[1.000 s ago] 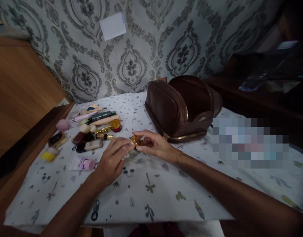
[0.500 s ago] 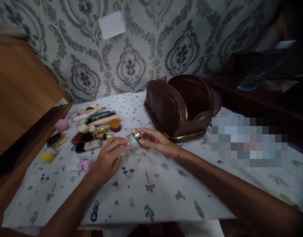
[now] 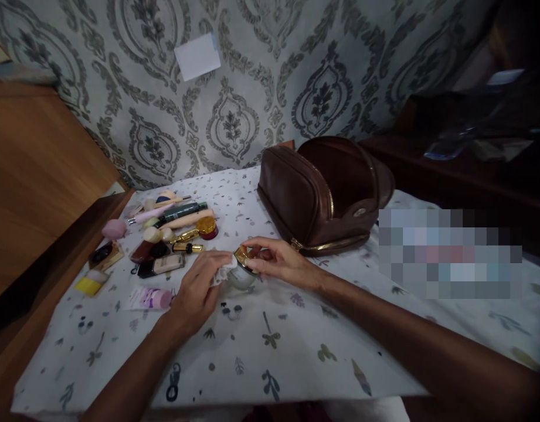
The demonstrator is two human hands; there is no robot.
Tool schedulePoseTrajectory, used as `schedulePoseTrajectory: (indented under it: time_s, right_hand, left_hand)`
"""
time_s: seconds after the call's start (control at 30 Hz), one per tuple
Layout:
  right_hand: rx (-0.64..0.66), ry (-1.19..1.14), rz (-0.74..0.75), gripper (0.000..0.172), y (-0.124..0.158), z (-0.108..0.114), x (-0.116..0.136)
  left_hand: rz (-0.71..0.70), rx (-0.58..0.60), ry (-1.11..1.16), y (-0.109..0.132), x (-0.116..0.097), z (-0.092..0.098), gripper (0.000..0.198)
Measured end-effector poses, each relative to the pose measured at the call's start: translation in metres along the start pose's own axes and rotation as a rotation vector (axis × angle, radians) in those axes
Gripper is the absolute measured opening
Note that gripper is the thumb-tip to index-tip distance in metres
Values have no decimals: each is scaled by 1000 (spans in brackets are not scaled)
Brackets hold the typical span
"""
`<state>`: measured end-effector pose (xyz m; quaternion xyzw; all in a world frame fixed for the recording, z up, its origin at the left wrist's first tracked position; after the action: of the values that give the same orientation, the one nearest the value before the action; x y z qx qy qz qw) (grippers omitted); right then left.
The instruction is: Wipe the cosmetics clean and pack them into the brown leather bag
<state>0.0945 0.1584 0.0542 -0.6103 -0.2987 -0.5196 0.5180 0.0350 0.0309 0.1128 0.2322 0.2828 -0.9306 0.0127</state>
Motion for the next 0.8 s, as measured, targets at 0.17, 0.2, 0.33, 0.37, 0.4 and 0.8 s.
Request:
schedulePoseTrajectory:
  time_s: [0.17,0.2,0.33,0.37,0.4,0.8]
  right_hand:
    - [5,27,63,39,-2,-2,11]
    - [0,38,66,38,-2,-2,11]
    - [-13,100,48,38,-2,2,7]
    - [-24,106,36,39,-2,3,4]
    - [-40,101,19,41,-1,6,1]
    - [-14,-71,-88,67,1,10,-17]
  left_hand:
    - [-73,15,-27,-1,-13,-2,39]
    - [-89,19,-30,-1,-15,-2,40]
    - [-100,50,-38,-2,-18,-2,42]
    - [-95,60,-41,-2,-17,-2,42]
    - [-88,67,-42,-2,-15,-2,42]
    - [69,91,2,-3,6,0,42]
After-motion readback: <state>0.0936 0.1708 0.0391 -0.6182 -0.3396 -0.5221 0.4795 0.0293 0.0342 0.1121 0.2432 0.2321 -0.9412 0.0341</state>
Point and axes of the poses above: each hand's wrist, its own y-axis away from the middle knuckle, its own z-axis out of the back of the hand, x = y × z, the point moved 9 cm from there along -y, towards the middle knuckle, and after that the axes turned 12 degrees about z, right-handed, at the moved point
